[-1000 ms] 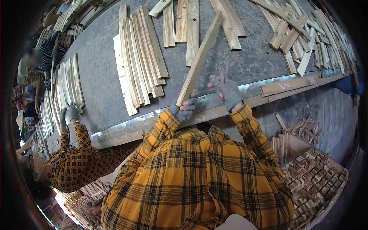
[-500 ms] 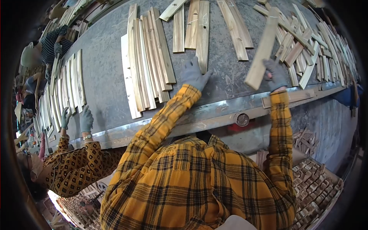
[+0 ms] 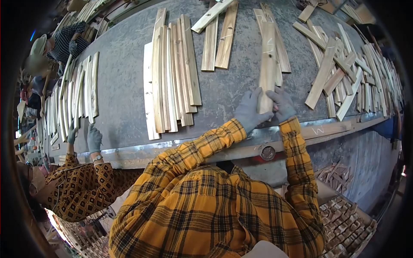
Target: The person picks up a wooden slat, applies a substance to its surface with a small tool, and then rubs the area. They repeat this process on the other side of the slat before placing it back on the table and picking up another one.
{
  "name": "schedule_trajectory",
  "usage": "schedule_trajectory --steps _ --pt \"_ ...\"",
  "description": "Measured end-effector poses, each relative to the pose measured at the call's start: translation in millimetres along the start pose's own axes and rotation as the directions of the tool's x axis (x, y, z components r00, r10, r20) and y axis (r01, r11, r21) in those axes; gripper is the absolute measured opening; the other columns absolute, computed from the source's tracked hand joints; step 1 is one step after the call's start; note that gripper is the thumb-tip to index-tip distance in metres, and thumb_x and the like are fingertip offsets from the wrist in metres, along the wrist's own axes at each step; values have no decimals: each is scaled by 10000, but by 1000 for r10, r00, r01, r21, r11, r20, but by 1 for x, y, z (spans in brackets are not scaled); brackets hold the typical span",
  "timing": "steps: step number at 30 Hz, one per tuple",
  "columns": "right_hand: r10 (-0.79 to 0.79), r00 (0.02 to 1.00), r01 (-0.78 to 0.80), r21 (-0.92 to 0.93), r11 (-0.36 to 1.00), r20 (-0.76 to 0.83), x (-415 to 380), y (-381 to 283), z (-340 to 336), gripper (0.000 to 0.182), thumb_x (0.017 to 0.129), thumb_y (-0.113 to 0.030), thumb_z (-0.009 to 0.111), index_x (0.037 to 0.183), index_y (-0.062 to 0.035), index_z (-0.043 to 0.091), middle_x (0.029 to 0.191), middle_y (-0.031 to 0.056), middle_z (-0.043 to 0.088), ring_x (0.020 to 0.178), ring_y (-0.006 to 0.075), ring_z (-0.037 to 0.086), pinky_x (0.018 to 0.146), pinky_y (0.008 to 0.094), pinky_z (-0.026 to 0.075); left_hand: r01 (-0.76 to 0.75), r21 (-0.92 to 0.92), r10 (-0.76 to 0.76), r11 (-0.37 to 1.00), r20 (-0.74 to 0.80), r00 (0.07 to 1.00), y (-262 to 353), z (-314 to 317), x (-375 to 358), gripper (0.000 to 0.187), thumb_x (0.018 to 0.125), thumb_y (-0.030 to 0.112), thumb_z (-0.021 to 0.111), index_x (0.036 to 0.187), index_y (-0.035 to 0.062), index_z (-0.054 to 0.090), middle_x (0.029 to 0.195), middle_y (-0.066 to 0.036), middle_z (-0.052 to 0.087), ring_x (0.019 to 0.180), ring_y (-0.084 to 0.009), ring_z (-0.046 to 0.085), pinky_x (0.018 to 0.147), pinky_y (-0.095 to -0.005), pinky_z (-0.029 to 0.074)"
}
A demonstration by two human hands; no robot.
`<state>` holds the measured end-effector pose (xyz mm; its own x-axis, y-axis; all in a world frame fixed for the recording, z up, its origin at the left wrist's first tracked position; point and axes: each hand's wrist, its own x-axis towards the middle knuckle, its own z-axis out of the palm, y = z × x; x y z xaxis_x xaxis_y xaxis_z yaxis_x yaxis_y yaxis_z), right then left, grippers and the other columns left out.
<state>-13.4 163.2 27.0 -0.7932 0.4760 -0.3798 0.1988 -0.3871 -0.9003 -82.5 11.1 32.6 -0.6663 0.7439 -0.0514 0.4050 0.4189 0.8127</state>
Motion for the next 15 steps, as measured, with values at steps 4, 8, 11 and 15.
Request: schedule_trajectory --steps 4,8,11,15 --pt "-123 982 134 68 989 -143 0 -47 -76 245 831 -98 626 1050 8 598 726 -1 613 386 -3 375 334 132 265 109 447 -22 888 -195 981 -24 -38 82 732 728 524 678 1220 23 471 1098 -160 499 1051 -310 496 893 -394 427" --pt "-470 757 159 -568 807 -455 18 -96 -156 453 835 -198 685 1170 77 554 970 104 653 767 130 610 681 214 478 454 476 -289 754 -381 879 -88 -29 167 598 758 471 665 1138 32 523 1109 -126 490 1033 -272 492 870 -360 428" --pt "-410 772 15 -631 776 -486 11 -107 -169 567 837 -214 686 1254 106 476 1134 156 611 1011 182 576 876 253 433 550 400 -407 733 -390 826 -83 -27 176 641 697 461 731 1136 42 524 1144 -104 470 1067 -266 477 878 -350 428" --pt "-401 860 93 -676 731 -315 10 -56 -140 514 857 -263 664 1212 83 529 1056 117 648 926 148 595 873 242 427 591 325 -506 738 -312 804 -65 -18 165 760 610 469 800 1154 24 510 1155 -106 514 1075 -273 530 870 -352 470"
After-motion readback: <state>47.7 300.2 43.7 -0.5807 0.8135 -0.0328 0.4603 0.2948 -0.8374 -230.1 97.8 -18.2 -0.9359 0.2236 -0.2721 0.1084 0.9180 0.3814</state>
